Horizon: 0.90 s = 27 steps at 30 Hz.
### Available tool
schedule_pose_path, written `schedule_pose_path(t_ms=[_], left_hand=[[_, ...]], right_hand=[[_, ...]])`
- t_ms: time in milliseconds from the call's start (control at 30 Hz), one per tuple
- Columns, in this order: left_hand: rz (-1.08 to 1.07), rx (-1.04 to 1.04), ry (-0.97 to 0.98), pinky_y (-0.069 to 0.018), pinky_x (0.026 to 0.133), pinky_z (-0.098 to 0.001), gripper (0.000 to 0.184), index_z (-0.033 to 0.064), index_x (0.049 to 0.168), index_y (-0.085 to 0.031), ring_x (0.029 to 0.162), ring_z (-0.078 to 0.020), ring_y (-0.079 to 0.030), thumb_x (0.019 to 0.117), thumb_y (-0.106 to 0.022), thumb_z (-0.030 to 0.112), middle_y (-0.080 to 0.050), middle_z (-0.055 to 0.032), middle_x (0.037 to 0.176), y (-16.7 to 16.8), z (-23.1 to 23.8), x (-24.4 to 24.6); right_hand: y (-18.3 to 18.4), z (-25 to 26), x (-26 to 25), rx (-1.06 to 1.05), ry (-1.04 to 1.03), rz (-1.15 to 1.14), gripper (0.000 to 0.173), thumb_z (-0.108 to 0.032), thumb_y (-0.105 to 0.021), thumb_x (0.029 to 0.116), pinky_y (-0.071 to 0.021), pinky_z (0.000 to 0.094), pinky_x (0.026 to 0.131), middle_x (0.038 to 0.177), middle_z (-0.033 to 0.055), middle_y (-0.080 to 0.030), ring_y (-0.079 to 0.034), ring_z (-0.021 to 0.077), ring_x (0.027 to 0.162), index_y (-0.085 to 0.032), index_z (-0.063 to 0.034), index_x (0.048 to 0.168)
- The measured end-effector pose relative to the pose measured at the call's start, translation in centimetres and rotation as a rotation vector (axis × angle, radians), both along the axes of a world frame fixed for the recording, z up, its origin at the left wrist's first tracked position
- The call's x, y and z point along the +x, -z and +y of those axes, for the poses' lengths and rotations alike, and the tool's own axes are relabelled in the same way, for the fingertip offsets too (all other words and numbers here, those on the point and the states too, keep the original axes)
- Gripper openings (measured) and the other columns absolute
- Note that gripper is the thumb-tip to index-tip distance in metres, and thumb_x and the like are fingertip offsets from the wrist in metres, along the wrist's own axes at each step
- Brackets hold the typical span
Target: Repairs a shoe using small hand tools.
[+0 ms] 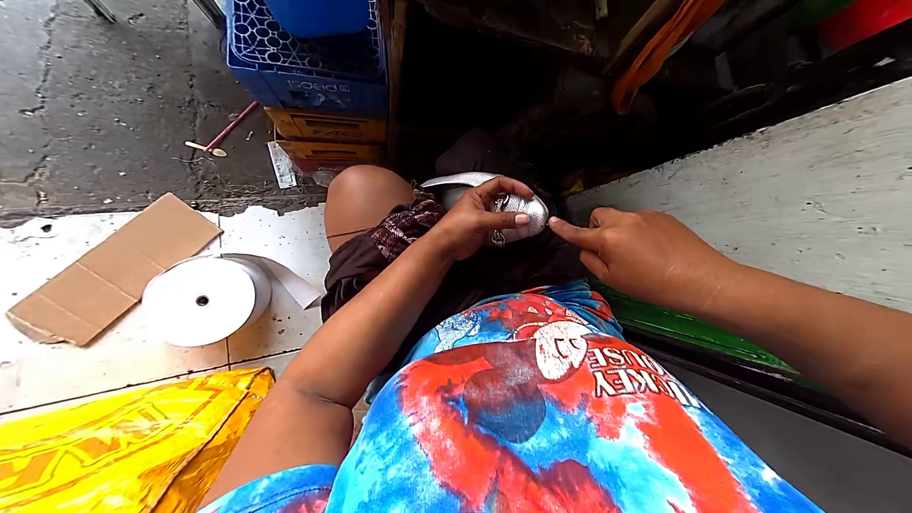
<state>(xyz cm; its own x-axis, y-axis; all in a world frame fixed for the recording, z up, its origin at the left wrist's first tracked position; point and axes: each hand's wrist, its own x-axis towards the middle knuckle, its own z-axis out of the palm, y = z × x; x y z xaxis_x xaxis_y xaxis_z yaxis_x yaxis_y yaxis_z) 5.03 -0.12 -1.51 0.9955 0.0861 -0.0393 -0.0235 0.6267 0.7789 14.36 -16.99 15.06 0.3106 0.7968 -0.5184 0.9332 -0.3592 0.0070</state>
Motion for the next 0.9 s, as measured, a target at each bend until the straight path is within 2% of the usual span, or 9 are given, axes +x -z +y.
schedule_pose_path(t_ms=[367, 733, 833, 900], left_hand=[[0.046, 0.003, -0.001, -0.0591, 0.082, -0.0295, 0.033, 0.0046, 0.117, -0.062, 0.09, -0.0101, -0.069, 0.0877, -0.064, -0.009, -0.069, -0.0034, 0.108, 0.3, 0.1, 0.7], [0.072, 0.046, 0.015, -0.0586, 0.083, -0.0293, 0.031, 0.0039, 0.118, -0.062, 0.091, -0.0101, -0.068, 0.0894, -0.064, -0.008, -0.069, -0.0038, 0.108, -0.1, 0.2, 0.7], [0.073, 0.046, 0.015, -0.0586, 0.083, -0.029, 0.031, 0.0041, 0.118, -0.062, 0.091, -0.0099, -0.068, 0.0894, -0.064, -0.008, -0.069, -0.0037, 0.108, 0.0, 0.2, 0.8], [0.075, 0.042, 0.013, -0.0587, 0.083, -0.0293, 0.031, 0.004, 0.118, -0.062, 0.091, -0.0102, -0.068, 0.0897, -0.064, -0.008, -0.069, -0.0044, 0.109, 0.0, 0.2, 0.8]], right_hand=[[0.4, 1.8, -0.9, -0.097, 0.039, -0.06, 0.043, -0.017, -0.054, 0.1038, -0.0527, 0.0473, 0.063, 0.089, 0.017, -0.067, -0.067, 0.0335, 0.077, -0.06, -0.0166, 0.146], [0.7, 2.3, -1.0, -0.07, 0.074, -0.028, 0.037, -0.011, -0.056, 0.1016, -0.0541, 0.0504, 0.066, 0.087, 0.0166, -0.069, -0.068, 0.0346, 0.08, -0.068, -0.0127, 0.137], [0.9, 2.2, -0.9, -0.043, 0.073, -0.031, 0.033, -0.01, -0.057, 0.1009, -0.0546, 0.0506, 0.066, 0.088, 0.0163, -0.069, -0.069, 0.0346, 0.08, -0.07, -0.0094, 0.131], [1.3, 2.1, -0.7, -0.007, 0.066, -0.034, 0.025, -0.009, -0.056, 0.0999, -0.0557, 0.0513, 0.065, 0.086, 0.016, -0.069, -0.07, 0.035, 0.08, -0.071, -0.0053, 0.12]])
